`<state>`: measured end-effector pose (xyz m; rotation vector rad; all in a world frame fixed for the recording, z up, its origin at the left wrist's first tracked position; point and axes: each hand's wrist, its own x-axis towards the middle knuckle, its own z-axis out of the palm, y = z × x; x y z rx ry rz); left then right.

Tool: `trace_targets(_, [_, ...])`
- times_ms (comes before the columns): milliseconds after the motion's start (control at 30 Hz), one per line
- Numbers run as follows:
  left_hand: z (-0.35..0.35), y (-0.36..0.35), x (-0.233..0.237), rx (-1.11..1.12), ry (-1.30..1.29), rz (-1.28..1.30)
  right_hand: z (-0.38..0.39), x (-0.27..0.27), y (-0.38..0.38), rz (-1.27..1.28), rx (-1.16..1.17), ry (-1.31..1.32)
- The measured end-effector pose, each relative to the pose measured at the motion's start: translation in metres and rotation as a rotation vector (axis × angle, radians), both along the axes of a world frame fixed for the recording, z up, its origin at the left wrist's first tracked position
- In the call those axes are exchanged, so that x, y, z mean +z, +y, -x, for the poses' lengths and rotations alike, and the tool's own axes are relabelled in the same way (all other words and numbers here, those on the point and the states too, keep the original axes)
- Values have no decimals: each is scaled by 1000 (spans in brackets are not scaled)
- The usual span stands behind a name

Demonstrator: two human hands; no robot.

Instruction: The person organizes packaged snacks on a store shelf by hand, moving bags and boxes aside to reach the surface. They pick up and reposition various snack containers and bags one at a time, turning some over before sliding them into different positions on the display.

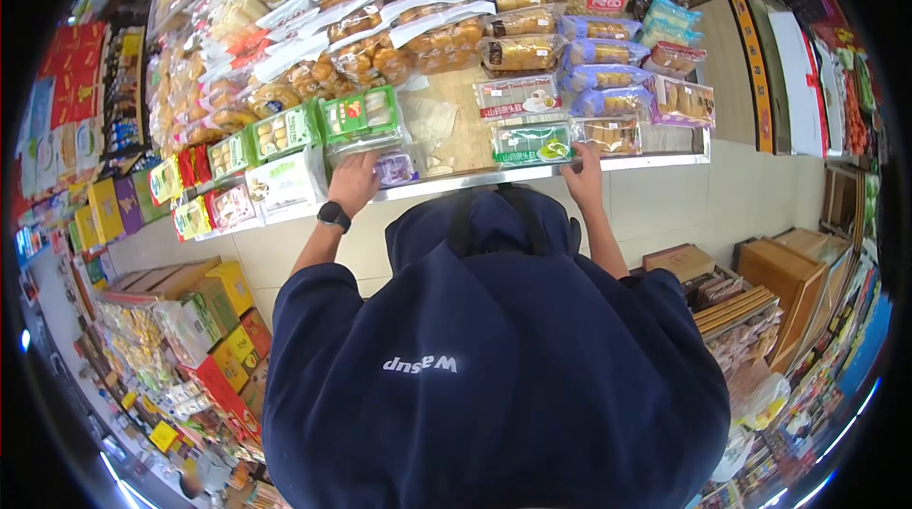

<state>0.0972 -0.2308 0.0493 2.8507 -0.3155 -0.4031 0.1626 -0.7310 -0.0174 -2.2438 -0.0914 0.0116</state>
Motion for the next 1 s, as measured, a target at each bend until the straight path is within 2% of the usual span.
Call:
trace_targets(67, [-7, -23, 9, 20, -8, 14, 4, -1, 1, 7, -4, 1])
trace_targets(100, [-12, -32, 17, -49, -79, 53, 2, -2, 1, 12, -5, 4])
trace_targets(233, [-16, -28, -5, -91, 63, -82, 0, 1, 1, -6, -9, 18])
trace_targets(433, [-14, -24, -14, -122, 44, -57, 0, 0, 0, -15, -3, 81])
trace_targets(567, [-20, -37, 0, -92, 39, 8, 1, 5, 1, 8, -16, 89])
trace_targets(633, [-26, -59, 16, -39, 7, 118, 1, 5, 1, -3, -20, 121])
trace_targets(733, [-58, -98, 35, -11, -97, 132, -1, 0, 0, 3, 9, 105])
trace_targets(933, [-122, -151, -26, 105, -67, -258, -1, -2, -3, 9, 21, 68])
trace_targets(1000, [-134, -154, -41, 79, -110, -203, -2, 2, -2, 1, 5, 88])
